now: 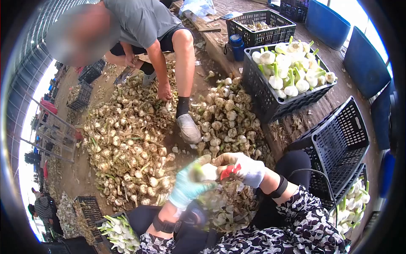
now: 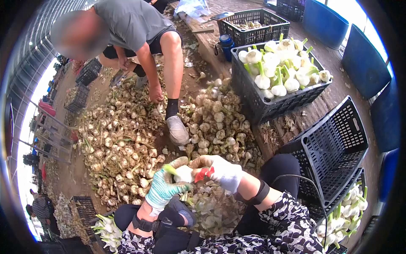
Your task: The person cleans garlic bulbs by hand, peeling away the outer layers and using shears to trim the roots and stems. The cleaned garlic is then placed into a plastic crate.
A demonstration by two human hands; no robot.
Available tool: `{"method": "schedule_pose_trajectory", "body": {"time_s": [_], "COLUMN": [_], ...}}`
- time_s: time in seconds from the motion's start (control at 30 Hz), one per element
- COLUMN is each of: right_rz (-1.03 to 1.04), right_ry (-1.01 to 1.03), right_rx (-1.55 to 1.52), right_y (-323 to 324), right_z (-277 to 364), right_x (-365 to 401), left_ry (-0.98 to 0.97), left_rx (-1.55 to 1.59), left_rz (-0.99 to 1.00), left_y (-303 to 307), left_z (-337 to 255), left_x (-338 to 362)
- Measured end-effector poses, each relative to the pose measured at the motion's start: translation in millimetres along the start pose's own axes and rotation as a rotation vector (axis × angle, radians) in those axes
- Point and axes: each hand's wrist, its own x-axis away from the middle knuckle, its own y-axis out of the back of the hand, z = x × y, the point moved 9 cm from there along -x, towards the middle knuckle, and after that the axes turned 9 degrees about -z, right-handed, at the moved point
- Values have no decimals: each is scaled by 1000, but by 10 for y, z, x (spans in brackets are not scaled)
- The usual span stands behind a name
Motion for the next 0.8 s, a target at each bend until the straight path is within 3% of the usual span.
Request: {"method": "schedule_pose_trajectory", "body": {"time_s": [0.03, 0.1, 0.13, 0.17, 0.23, 0.3, 0.37, 0.4, 0.43, 0.5, 0.53, 0.57, 0.63, 0.67, 0.7, 0.77, 0.8], "right_rz": [0, -47, -134, -134, -239, -252, -416, -323, -328, -59, 192, 193, -95, -132, -150, -231, -357], "right_ry": [3, 34, -19, -19, 320, 428, 291, 83, 90, 99, 348, 349, 400, 298, 469, 690, 709], "right_rx": [1, -279, -84, -83, 423, 568, 297, 110, 107, -391, -475, -476, -83, -198, -117, 276, 243], "right_y": [6, 68, 172, 147, 127, 161, 544, 516, 474, 154, 31, 14, 48, 12, -121, -222, -109], "right_z": [15, 77, -76, -107, 106, 142, -76, -178, -94, 50, 224, 179, 161, 89, 140, 261, 325], "right_x": [29, 74, -34, -32, 26, 19, -180, -204, -137, -29, 71, 17, -117, -87, 46, 177, 157], "left_ry": [-3, -152, -146, -146, -224, -141, 56, 82, 78, 41, -19, -18, 67, 84, 215, 355, 299], "left_rx": [-1, -155, -123, -122, -407, -304, 133, 164, 160, 152, 161, 160, 407, 513, 572, 604, 721], "left_rz": [1, -82, -105, -105, -88, -57, 59, 62, 68, 67, 72, 72, 40, 20, -194, -433, -433], "left_y": [18, 103, 87, 90, 51, 35, -34, -56, -54, -30, -35, -57, -123, -141, -86, 61, 142], "left_z": [33, -7, -38, -27, -42, -33, 12, -2, -10, 11, 20, 38, 53, 81, 89, 245, 347], "left_x": [-12, -48, -46, -55, -69, -56, -31, -29, -52, -74, -107, -104, -101, -109, -70, -22, -88]}}
